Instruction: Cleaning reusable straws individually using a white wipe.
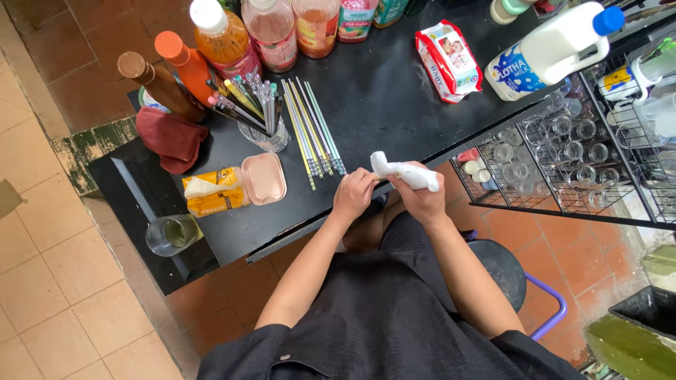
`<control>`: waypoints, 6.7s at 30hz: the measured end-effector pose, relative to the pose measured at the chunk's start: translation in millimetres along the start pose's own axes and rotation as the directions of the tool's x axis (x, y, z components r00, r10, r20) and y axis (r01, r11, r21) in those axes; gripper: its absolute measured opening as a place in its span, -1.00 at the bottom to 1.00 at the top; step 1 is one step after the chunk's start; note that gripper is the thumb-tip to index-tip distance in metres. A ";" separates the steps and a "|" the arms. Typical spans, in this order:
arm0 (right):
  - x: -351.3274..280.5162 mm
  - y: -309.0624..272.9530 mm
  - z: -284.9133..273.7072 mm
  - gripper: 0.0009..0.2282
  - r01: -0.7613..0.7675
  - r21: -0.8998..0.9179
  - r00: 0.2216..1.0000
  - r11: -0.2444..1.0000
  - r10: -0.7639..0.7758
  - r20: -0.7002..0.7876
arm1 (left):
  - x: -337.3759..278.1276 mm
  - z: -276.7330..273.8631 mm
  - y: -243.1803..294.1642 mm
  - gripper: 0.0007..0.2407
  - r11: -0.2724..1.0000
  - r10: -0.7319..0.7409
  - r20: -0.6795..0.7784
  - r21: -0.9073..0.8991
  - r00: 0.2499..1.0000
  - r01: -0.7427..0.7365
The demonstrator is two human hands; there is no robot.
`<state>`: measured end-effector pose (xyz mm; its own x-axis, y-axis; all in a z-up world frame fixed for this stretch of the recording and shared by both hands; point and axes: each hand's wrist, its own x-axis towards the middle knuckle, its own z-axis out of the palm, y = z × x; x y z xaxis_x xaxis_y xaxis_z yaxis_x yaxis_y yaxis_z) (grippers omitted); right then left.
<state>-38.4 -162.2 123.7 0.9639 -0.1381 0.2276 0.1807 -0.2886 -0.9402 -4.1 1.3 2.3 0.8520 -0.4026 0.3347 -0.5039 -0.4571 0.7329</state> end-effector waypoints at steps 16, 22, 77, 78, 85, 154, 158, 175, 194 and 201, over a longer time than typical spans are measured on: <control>-8.8 14.5 3.8 -0.85 -0.065 -0.103 0.994 0.993 0.073 0.080 | -3.3 0.7 -1.7 -0.93 1.000 0.022 -0.030 0.014 0.999 -0.022; -10.6 8.4 9.4 -0.86 0.096 -0.121 0.985 0.988 -0.077 0.154 | -8.4 -6.1 0.3 -0.92 1.000 -0.002 -0.030 -0.009 1.000 0.002; -2.2 -9.6 -4.0 -0.81 0.165 -0.149 0.986 0.975 -0.163 0.025 | -7.8 -9.0 3.2 -0.91 0.999 0.002 -0.013 0.040 1.000 -0.001; 0.9 -5.1 -3.3 -0.79 0.291 -0.195 0.956 0.937 -0.292 0.026 | -4.1 -9.4 3.5 -0.90 0.999 0.000 -0.016 0.036 1.000 0.001; -16.0 87.7 18.6 -0.85 -0.070 -0.179 0.990 0.981 0.091 0.108 | -14.6 2.5 -10.0 -0.94 0.997 0.003 -0.007 0.078 1.000 -0.002; 158.1 55.1 -77.1 -0.76 0.101 0.366 0.678 0.925 -0.333 0.655 | 75.3 48.5 46.1 -0.86 0.907 -0.320 -0.461 0.104 0.828 0.409; 152.3 67.6 -62.0 -0.78 0.183 0.273 0.702 0.944 -0.320 0.636 | 74.5 43.5 35.2 -0.86 0.915 -0.316 -0.446 0.091 0.837 0.394; 100.5 21.5 -50.0 -0.77 0.361 -0.077 0.848 0.929 -0.293 0.441 | 61.3 20.8 6.1 -0.91 0.981 -0.167 -0.185 0.071 0.968 0.183; 162.0 53.0 -57.9 -0.80 0.303 0.168 0.695 0.938 -0.338 0.634 | 88.8 22.6 15.8 -0.85 0.957 -0.222 -0.248 0.132 0.943 0.260; 188.9 84.4 -71.7 -0.80 0.263 0.343 0.667 0.902 -0.427 0.611 | 112.0 46.6 12.4 -0.91 0.898 -0.283 -0.386 0.215 0.878 0.384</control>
<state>144.9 -280.5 105.5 0.6848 0.6101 0.3987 0.4839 0.0284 -0.8747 78.5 -86.4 21.2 0.9456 0.0823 0.3149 -0.1557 -0.7353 0.6596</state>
